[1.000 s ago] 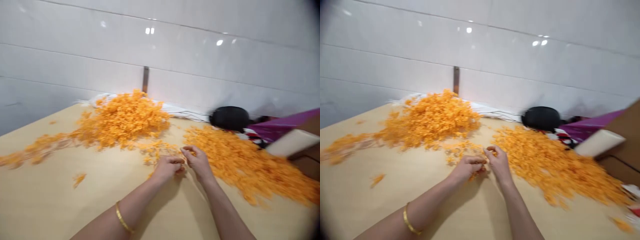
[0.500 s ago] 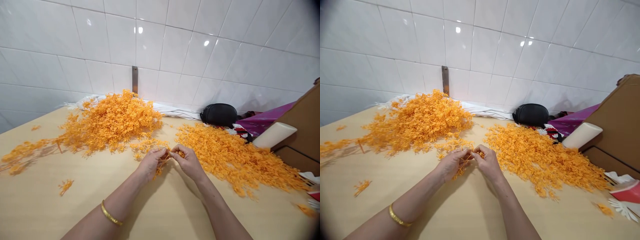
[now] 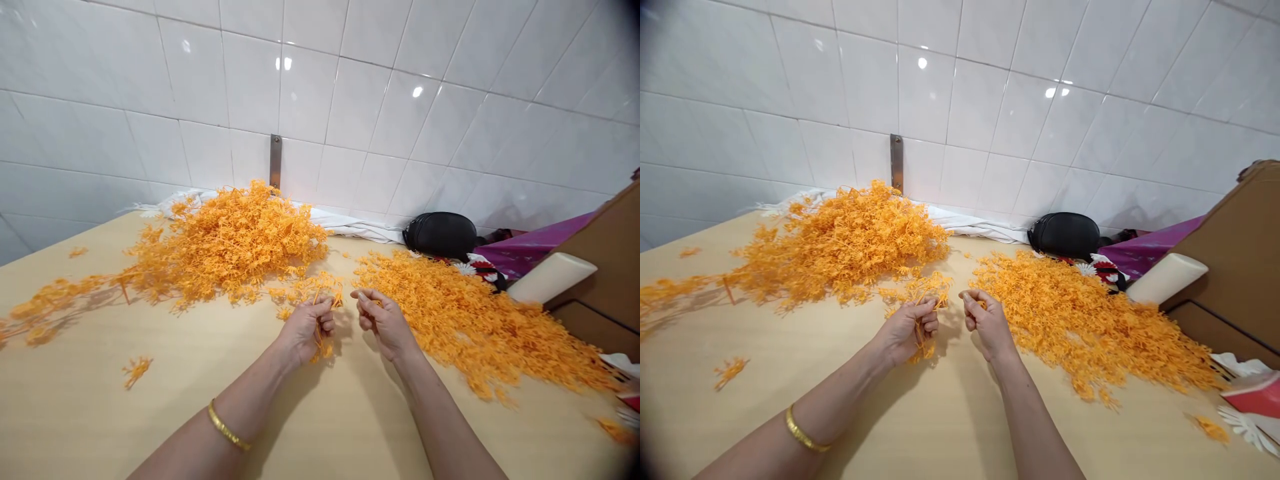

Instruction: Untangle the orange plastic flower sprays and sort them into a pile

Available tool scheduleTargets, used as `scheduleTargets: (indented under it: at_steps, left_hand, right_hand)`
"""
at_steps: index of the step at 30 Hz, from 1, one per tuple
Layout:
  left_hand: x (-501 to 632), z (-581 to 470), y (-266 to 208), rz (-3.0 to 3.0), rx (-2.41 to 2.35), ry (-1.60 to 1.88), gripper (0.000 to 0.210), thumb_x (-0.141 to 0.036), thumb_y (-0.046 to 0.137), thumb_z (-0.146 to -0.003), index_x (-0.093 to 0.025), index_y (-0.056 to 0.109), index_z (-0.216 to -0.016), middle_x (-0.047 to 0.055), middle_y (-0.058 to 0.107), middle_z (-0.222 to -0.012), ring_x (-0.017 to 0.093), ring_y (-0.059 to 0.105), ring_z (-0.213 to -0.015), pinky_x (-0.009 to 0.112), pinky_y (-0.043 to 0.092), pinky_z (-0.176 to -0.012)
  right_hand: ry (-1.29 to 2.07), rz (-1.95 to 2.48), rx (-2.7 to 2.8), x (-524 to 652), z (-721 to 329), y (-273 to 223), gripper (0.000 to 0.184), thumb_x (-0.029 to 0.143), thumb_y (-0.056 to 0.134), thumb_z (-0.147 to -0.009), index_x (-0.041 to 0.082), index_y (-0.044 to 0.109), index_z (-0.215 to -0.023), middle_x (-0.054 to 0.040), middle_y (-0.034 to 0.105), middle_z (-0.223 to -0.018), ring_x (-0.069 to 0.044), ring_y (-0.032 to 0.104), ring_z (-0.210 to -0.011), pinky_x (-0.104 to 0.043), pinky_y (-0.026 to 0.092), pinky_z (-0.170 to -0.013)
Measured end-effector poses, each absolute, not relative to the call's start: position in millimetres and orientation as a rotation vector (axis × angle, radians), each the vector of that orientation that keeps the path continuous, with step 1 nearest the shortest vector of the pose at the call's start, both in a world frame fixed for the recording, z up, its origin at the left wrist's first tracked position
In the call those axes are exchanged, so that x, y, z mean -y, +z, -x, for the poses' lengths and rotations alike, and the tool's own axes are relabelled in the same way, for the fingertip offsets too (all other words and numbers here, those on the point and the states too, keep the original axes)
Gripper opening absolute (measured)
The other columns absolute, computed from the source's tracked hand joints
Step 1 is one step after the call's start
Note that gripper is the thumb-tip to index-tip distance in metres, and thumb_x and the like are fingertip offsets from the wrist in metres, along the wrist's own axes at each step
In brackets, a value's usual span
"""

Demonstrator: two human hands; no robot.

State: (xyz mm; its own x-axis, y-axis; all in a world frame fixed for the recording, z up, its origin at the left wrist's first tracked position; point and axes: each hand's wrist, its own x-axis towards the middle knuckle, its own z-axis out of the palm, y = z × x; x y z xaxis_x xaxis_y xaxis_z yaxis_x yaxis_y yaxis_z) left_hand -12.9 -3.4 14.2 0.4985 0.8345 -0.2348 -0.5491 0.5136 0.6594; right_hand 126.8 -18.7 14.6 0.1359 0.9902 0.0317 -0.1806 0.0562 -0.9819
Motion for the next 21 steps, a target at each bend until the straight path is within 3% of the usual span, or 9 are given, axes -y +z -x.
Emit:
scheduleTargets:
  at_steps: [5,11,16,21]
  left_hand:
    - [5.7,11.1,11.7,-0.647,-0.550,0.844,0.021,-0.019,0.060,-0.065,-0.016,0.040,-0.064,-0.007,0.036,-0.046,0.003,0.035,-0.041,0.015,0.028,-0.044]
    - [5.3,10.6,6.1,-0.763,-0.539,0.835,0.021,-0.025,0.061,-0.065,-0.015,0.042,-0.063,-0.009,0.028,-0.044,0.001,0.015,-0.035,0.015,0.009,-0.036]
    - [5.3,10.4,7.0,-0.748,-0.526,0.874,0.017,-0.020,0.062,-0.063,-0.014,0.047,-0.066,-0.009,0.026,-0.045,0.000,0.017,-0.036,0.015,0.012,-0.037]
    - [4.7,8.5,7.0,-0.647,-0.619,0.895,0.020,-0.021,0.060,-0.066,-0.016,0.040,-0.064,-0.010,0.025,-0.044,0.001,0.019,-0.035,0.015,0.013,-0.037]
  right_hand:
    - [1.339,1.021,1.115,20.9,-114.3,12.0,0.026,0.040,0.061,-0.067,0.016,0.054,-0.071,0.0045,0.040,-0.059,-0.004,0.028,-0.045,-0.019,0.021,-0.041]
    - [1.020,1.168,1.234,21.2,-114.8,11.8,0.028,0.041,0.064,-0.064,0.016,0.052,-0.063,0.0075,0.031,-0.045,-0.005,0.024,-0.042,-0.021,0.017,-0.041]
    - [0.965,1.169,1.257,21.2,-117.0,13.3,0.030,0.042,0.062,-0.065,0.017,0.049,-0.057,0.0069,0.031,-0.045,-0.006,0.024,-0.041,-0.021,0.018,-0.040]
    - [0.865,1.168,1.435,23.4,-115.6,17.0,0.030,0.039,0.061,-0.067,0.016,0.048,-0.053,0.0046,0.037,-0.050,-0.007,0.031,-0.047,-0.022,0.024,-0.045]
